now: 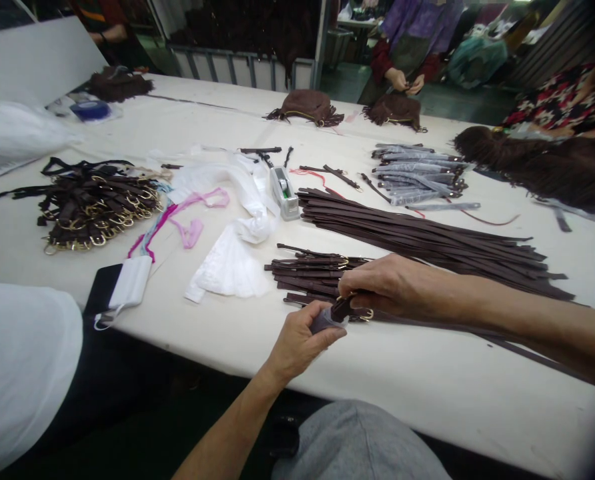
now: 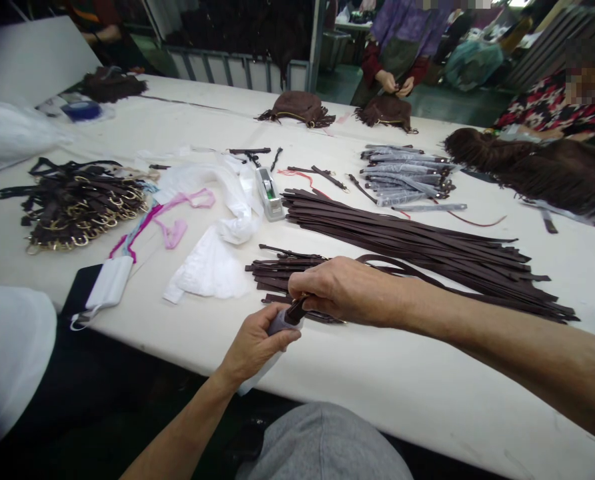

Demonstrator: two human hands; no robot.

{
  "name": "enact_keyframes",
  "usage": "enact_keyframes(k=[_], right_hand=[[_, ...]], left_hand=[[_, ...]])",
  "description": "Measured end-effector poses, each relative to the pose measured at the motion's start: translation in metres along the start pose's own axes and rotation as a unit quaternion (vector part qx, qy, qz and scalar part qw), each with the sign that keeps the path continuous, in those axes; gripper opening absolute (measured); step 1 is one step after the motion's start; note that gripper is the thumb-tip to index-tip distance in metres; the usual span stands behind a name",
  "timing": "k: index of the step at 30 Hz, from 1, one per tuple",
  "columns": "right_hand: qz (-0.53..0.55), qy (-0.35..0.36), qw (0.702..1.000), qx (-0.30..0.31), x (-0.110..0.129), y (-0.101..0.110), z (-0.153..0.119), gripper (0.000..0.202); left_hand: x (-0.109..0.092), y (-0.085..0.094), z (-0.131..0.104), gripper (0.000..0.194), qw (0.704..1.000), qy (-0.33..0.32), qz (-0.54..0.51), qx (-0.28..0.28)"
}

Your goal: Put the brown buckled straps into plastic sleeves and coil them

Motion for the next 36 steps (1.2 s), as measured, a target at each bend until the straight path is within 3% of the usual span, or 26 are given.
enact_keyframes(k=[5,9,14,18,20,25,29,32,36], right_hand=[[0.115,-0.080,0.990,-0.003,-0.007,-0.002,0.004,0.008],[0.148,-0.096,0.984,0.003,-0.007,-0.011,0.009,0.010],[0.063,0.018,0.997,0.038,0.005,-0.020,0.008,0.018],[0.055,0.014,0.998,0.022,-0.001,-0.018,0.005,0.012],[0.061,0.020,0.998,0.005,-0.001,-0.017,0.007,0.015],[0.070,0.051,0.996,0.025,0.003,-0.021,0.011,0.019],[0.086,-0.040,0.995,0.031,-0.025,-0.012,0.004,0.026],[0.071,-0.087,0.992,0.064,-0.032,-0.011,0.005,0.023],[0.032,-0.074,0.995,0.065,-0.012,-0.007,0.016,0.008]], left_hand=[[-0.012,0.003,-0.003,0.023,0.986,-0.085,0.111,-0.096],[-0.012,-0.001,-0.002,0.023,0.985,-0.080,0.129,-0.085],[-0.008,-0.003,-0.002,0.032,0.999,-0.028,0.031,-0.022],[-0.003,0.000,-0.002,0.027,0.985,-0.002,-0.173,-0.023],[0.001,-0.001,-0.001,0.025,0.975,0.025,-0.219,-0.031],[0.004,0.001,-0.003,0.022,0.980,0.021,-0.174,-0.091],[0.007,0.010,-0.007,0.019,0.972,0.027,-0.175,-0.153],[0.002,0.009,-0.004,0.019,0.978,0.025,-0.159,-0.136],[-0.009,0.007,0.001,0.021,0.987,0.004,-0.125,-0.105]])
Point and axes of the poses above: each hand's wrist, its own z-axis towards the middle knuckle, its own y-axis out of the back of the hand, x = y × z, the point moved 6 cm from there along z, towards the middle knuckle, and after that the axes turned 5 degrees about z, right-handed, at the moved point
